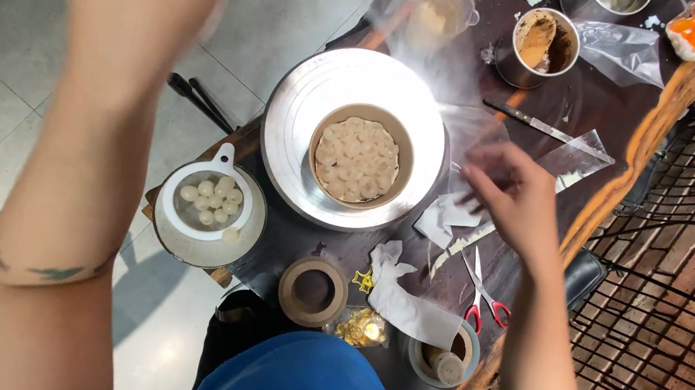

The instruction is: Assembling a layered fruit dessert in a round paper container by filling a piping bag with cream and arranging longan fruit.

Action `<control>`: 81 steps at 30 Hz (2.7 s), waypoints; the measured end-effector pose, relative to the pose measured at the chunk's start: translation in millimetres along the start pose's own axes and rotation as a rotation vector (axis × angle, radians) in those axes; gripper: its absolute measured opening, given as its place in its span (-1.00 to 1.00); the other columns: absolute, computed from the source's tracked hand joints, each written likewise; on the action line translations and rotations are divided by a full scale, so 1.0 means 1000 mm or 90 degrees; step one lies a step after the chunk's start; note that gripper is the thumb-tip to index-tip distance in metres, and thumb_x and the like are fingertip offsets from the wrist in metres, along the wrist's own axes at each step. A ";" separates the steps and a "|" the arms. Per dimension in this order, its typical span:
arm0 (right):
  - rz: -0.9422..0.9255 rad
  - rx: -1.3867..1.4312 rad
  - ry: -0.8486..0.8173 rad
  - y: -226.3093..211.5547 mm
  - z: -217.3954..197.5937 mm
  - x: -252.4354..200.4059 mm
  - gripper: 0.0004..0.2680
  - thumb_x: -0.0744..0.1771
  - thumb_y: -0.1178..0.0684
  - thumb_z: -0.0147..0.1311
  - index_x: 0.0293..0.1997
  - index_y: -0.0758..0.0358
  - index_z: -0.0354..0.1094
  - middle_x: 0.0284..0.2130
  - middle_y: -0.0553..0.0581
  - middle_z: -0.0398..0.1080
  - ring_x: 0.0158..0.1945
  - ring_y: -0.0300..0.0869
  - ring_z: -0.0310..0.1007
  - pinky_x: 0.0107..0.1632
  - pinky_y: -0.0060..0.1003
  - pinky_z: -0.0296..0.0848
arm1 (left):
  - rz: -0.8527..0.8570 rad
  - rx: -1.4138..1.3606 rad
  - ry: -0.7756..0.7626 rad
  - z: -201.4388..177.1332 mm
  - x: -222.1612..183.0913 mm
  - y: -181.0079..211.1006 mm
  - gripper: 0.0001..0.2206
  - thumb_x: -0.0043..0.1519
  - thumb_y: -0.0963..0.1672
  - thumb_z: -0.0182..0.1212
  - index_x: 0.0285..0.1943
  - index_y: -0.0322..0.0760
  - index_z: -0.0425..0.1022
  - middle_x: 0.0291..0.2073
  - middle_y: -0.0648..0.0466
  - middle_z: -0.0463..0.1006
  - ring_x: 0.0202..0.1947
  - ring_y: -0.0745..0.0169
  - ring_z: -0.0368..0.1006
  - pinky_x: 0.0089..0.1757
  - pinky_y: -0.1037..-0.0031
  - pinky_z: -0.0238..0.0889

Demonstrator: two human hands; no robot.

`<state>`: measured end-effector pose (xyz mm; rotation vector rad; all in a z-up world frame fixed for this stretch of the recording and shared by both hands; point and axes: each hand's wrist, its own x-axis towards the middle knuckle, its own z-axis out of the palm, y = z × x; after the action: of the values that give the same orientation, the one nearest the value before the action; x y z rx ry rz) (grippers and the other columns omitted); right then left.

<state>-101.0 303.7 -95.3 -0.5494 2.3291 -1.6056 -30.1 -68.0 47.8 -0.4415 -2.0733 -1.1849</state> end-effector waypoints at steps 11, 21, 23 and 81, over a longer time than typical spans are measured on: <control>0.307 -0.190 -0.097 -0.011 0.010 -0.006 -0.80 0.30 0.16 0.20 0.02 0.31 0.48 -0.46 0.17 0.58 -0.58 -0.18 0.59 -0.53 -0.34 0.50 | -0.312 0.032 0.050 0.058 -0.127 -0.056 -0.73 0.15 -0.35 0.33 -0.02 -0.44 0.40 -0.22 0.01 0.57 -0.25 0.24 0.61 -0.29 0.54 0.55; 0.375 -0.192 -0.165 0.004 0.010 0.006 -0.82 0.33 0.11 0.16 -0.03 0.36 0.49 -0.50 0.19 0.56 -0.61 -0.17 0.54 -0.54 -0.29 0.45 | -0.522 -0.029 0.166 0.058 -0.170 -0.070 -0.81 0.30 -0.28 0.28 -0.17 -0.42 0.29 -0.31 -0.07 0.57 -0.34 0.24 0.70 -0.39 0.55 0.47; 0.373 -0.193 -0.182 -0.001 0.012 0.008 -0.81 0.34 0.09 0.14 0.01 0.30 0.50 -0.50 0.18 0.56 -0.61 -0.17 0.53 -0.54 -0.29 0.44 | -0.532 -0.062 0.181 0.061 -0.171 -0.067 -0.82 0.29 -0.30 0.24 -0.14 -0.42 0.26 -0.27 -0.08 0.55 -0.33 0.22 0.70 -0.40 0.55 0.48; 0.113 -0.303 -0.032 -0.001 0.100 -0.010 -0.57 0.27 0.24 0.17 0.31 0.25 0.30 -0.04 0.40 0.47 -0.26 0.06 0.62 -0.11 -0.12 0.55 | -0.205 0.486 -0.056 0.114 -0.164 -0.010 -0.66 0.00 -0.03 0.40 -0.08 -0.18 0.66 -0.09 -0.15 0.48 0.02 -0.14 0.40 -0.06 0.15 0.28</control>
<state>-50.1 224.5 -130.0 -0.4505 2.6401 -0.9482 32.6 31.8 -114.4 0.2128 -2.5326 -0.4532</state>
